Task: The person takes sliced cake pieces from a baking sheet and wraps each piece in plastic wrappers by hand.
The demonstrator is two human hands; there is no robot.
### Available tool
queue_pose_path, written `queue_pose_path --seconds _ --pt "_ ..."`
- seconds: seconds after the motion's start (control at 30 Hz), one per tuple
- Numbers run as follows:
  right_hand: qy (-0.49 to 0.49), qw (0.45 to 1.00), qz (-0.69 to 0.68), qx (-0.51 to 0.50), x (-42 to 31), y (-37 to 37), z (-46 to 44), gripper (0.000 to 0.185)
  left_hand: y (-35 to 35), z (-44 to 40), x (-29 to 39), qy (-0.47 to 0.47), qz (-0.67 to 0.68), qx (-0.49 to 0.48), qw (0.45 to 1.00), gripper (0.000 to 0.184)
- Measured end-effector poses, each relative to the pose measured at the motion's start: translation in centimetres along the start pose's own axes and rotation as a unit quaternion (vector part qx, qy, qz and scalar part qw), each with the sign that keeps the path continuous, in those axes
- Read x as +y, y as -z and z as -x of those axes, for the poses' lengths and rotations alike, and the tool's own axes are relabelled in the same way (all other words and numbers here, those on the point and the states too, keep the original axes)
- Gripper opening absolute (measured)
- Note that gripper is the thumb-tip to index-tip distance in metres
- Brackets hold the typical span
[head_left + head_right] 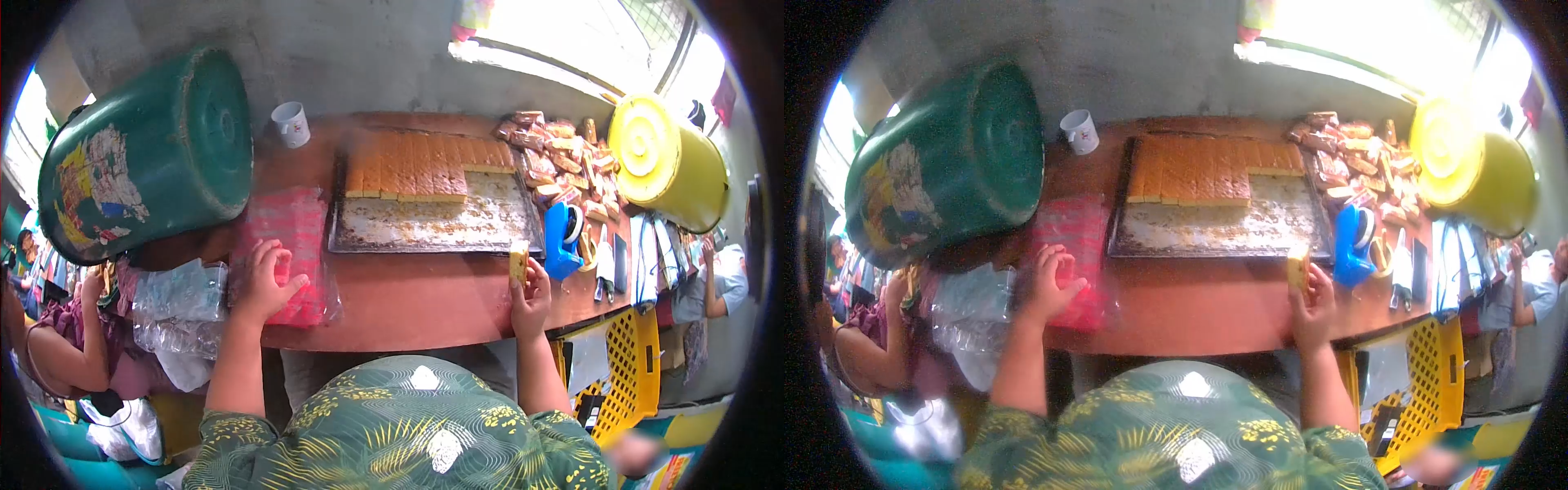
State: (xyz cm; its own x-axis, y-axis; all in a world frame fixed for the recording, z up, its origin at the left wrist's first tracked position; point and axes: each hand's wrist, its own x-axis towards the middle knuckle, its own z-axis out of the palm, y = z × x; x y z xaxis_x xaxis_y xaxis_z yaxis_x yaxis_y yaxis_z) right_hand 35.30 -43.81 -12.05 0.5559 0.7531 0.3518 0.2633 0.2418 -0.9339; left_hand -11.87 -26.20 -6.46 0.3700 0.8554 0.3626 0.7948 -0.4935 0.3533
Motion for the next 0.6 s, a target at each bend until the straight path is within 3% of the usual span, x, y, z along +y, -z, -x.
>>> queue_pose_path --seconds 0.13,0.17,0.23,0.33,0.53,0.6 --pt "0.044 0.998 0.05 -0.007 1.4 0.3 -0.2 0.049 -0.8 0.1 -1.5 0.058 0.089 -0.036 0.994 0.034" --pt "0.003 1.0 0.024 -0.009 1.1 0.4 -0.1 0.051 -0.9 0.0 -2.1 0.064 0.105 -0.036 0.992 0.032" --pt "0.011 1.0 -0.009 0.001 1.0 0.3 -0.1 0.051 -1.1 -0.1 -1.9 0.079 0.119 -0.026 0.989 0.027" --pt "0.013 1.0 -0.027 0.009 1.3 0.2 -0.3 0.051 0.1 0.4 1.8 0.037 -0.038 -0.026 0.998 0.021" --pt "0.007 0.999 -0.036 0.021 0.2 0.0 -0.2 0.048 -2.3 0.4 -3.0 0.064 0.162 -0.012 0.985 0.019" --pt "-0.003 0.998 -0.054 0.023 0.3 0.1 -0.3 0.048 -1.7 0.6 -2.3 0.07 0.134 -0.027 0.988 0.019"
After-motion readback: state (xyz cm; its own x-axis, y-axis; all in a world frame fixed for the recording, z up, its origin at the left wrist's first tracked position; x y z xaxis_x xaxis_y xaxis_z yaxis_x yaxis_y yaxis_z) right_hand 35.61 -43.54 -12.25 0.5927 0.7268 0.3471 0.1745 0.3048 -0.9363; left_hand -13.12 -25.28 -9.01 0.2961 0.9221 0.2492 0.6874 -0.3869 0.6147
